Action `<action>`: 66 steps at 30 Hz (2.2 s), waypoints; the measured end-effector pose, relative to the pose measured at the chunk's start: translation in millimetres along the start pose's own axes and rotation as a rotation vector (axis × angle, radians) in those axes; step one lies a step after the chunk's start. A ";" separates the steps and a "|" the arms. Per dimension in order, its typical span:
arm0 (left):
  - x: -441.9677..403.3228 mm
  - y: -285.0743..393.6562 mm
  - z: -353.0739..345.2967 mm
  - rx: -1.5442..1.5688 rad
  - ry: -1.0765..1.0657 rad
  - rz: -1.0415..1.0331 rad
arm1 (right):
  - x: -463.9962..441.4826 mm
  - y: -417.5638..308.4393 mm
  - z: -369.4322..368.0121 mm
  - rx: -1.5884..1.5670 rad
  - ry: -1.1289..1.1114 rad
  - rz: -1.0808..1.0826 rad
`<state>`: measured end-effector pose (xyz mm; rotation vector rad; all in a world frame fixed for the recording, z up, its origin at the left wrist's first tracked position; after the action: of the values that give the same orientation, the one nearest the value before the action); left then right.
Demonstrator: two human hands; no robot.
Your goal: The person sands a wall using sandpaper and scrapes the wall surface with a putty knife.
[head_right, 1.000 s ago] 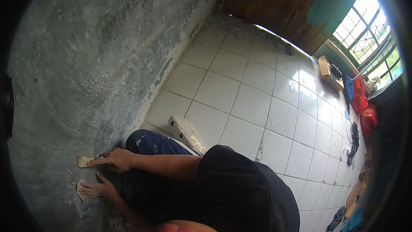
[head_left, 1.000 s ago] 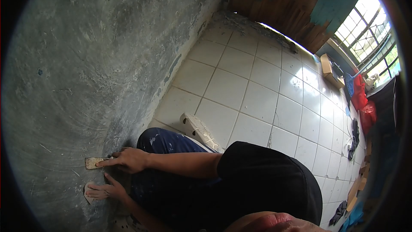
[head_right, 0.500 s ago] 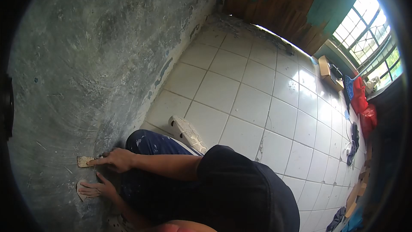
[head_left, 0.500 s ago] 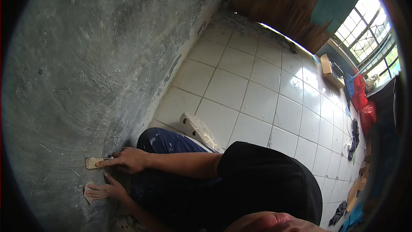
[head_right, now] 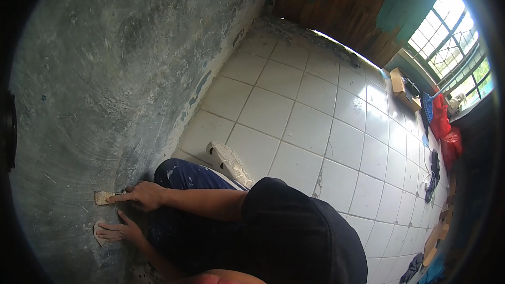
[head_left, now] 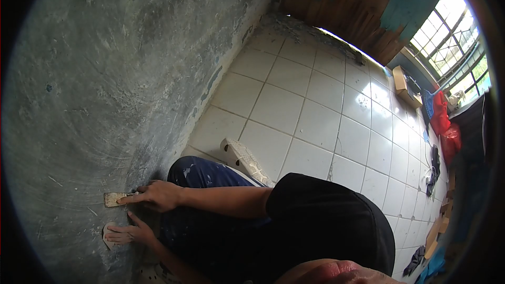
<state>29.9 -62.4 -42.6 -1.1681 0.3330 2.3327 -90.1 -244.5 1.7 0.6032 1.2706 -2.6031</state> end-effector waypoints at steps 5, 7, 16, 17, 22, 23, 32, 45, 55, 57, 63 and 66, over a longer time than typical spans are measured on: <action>0.8 -0.8 -0.6 -0.005 -0.002 -0.009 | 0.1 -1.3 1.1 0.010 -0.007 -0.005; 1.0 -0.8 -2.0 -0.012 -0.002 -0.012 | 0.6 -2.5 2.3 0.003 -0.017 -0.012; 1.6 -2.5 -1.0 0.007 0.027 0.021 | 0.3 0.4 -0.4 0.002 -0.015 -0.018; 1.6 -2.9 -2.3 0.011 -0.002 0.026 | 0.3 0.9 -0.7 -0.003 -0.019 -0.022; 1.1 -1.8 -2.5 0.000 -0.025 0.024 | 0.4 0.7 -0.6 -0.008 0.000 0.000; 1.1 -2.4 -2.9 0.000 -0.025 0.023 | 0.0 0.9 -0.7 -0.012 -0.005 -0.004; 1.6 -2.2 -2.1 0.005 -0.009 0.008 | 0.4 -0.5 0.6 -0.006 0.012 0.005; 2.0 -3.3 -3.1 0.001 -0.008 0.007 | -0.4 1.8 -2.2 -0.004 -0.019 -0.017; 1.4 -2.1 -1.8 0.006 0.001 -0.003 | 0.2 -0.6 0.6 -0.004 0.008 0.006; 0.9 -1.6 -1.4 0.010 -0.004 0.000 | 0.4 -0.9 0.9 0.001 0.007 0.004; 1.7 -3.2 -3.4 0.006 -0.009 0.007 | 0.2 -0.4 0.1 0.003 -0.009 -0.008; 1.1 -2.1 -2.0 0.004 -0.010 0.007 | 0.2 0.4 -0.5 -0.007 -0.012 -0.015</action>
<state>31.8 -61.1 -44.6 -1.1550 0.3382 2.3422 -90.0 -244.4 1.0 0.5777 1.2848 -2.6092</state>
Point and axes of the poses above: each hand's wrist, its own x-axis away from the middle knuckle, its own z-axis out of the back of the hand, y = z × x, the point moved 8 cm from there along -x, towards the middle knuckle, and after that the axes turned 6 degrees about -y, right-handed, at the moved point
